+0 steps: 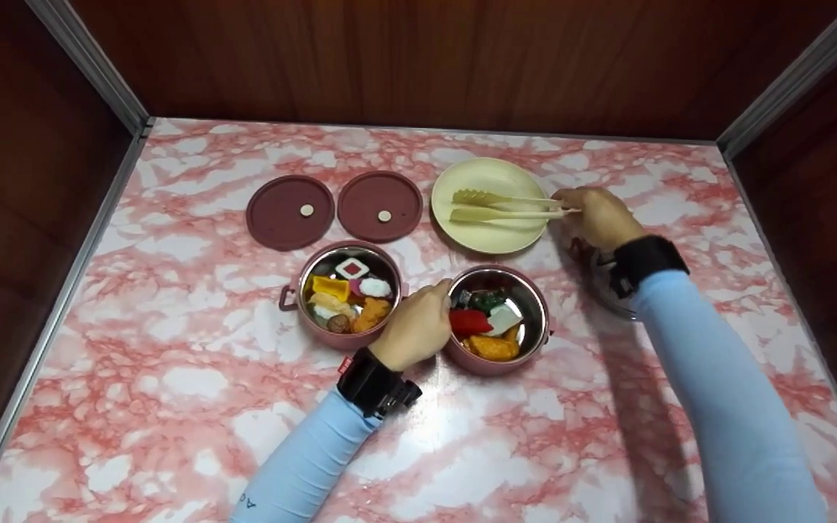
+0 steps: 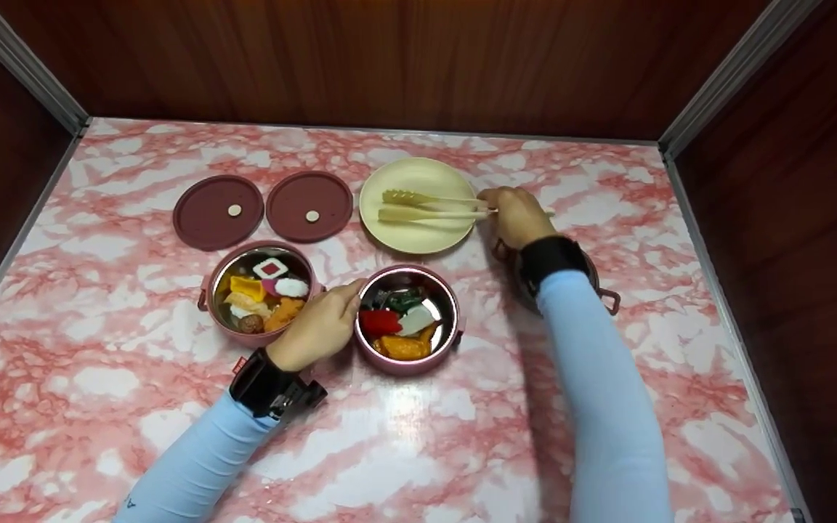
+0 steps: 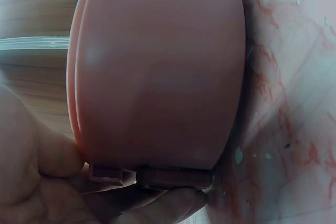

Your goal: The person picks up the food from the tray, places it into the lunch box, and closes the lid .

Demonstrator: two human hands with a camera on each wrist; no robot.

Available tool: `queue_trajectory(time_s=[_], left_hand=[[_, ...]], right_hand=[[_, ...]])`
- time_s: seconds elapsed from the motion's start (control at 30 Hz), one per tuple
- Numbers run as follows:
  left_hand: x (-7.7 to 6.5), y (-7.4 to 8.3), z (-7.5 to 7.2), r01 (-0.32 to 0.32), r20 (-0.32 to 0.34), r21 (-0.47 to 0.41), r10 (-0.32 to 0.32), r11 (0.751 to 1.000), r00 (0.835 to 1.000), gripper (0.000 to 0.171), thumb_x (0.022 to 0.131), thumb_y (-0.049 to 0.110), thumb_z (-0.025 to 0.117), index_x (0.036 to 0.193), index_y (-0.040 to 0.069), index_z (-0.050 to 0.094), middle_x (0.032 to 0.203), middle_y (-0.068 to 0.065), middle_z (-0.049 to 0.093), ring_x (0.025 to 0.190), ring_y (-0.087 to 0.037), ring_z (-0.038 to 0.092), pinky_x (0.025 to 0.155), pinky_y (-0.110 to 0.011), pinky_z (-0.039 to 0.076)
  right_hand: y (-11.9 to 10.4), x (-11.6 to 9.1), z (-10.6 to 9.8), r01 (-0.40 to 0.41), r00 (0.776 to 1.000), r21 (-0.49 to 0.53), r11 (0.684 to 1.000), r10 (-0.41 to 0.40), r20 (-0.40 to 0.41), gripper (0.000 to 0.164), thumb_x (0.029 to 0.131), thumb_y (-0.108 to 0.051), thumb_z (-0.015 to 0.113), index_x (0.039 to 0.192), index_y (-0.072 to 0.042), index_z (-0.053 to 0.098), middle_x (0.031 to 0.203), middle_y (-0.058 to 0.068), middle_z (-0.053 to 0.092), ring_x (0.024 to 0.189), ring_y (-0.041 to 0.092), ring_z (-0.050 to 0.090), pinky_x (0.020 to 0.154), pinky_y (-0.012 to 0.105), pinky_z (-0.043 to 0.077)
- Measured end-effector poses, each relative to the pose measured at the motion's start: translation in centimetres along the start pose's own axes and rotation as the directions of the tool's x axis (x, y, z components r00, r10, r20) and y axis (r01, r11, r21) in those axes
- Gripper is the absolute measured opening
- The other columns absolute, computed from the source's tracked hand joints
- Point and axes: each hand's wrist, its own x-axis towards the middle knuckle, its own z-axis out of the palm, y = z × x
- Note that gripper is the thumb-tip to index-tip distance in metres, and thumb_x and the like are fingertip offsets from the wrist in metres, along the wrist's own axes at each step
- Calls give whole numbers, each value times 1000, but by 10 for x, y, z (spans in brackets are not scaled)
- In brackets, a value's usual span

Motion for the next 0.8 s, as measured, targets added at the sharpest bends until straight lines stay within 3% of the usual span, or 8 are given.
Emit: queue_trajectory(time_s=[0.27,0.4,0.5,0.63,0.8], left_hand=[[-1,5,2,-3,11,1,3,1000,1000,44,105,15,40,144,-4,46,126,-21,62,114,-33,61,101,-41,47],[-1,6,1,-8,10,-1,8,1000,1000,44,105,14,40,144,-5,46,125,-22,62,112,-33,61,100,-42,48],[-2,5,1,-15,0,13,15,1000,1000,44,104,14,40,143,-5,47,120,-21,64,109,-32,62,97,-42,50],[-1,3,1,-19,-9,25,19,1000,1000,43,104,14,40,143,-4,48,117,-19,65,108,-31,63,96,-42,50],[0,-1,1,-5,-3,26,5,1000,1000,44,104,14,40,144,-5,46,122,-20,63,112,-32,62,99,-42,49]], right_hand=[[5,14,-11,-12,997,-114,993,21,74,70,58,7,81,125,-9,65,120,14,67,107,33,58,90,47,48],[5,16,-14,-10,997,-126,992,20,79,77,53,7,84,126,-8,65,123,16,66,110,34,58,92,49,48],[6,17,-14,27,997,-125,992,-17,77,74,57,6,85,127,-5,65,124,17,65,113,36,57,95,51,47],[2,15,-14,82,996,-125,989,-77,37,65,70,0,83,132,1,61,127,22,61,118,42,53,101,55,43],[-20,4,-16,138,985,-112,984,-148,-87,45,88,-1,72,131,2,61,126,24,60,119,43,53,102,55,41]])
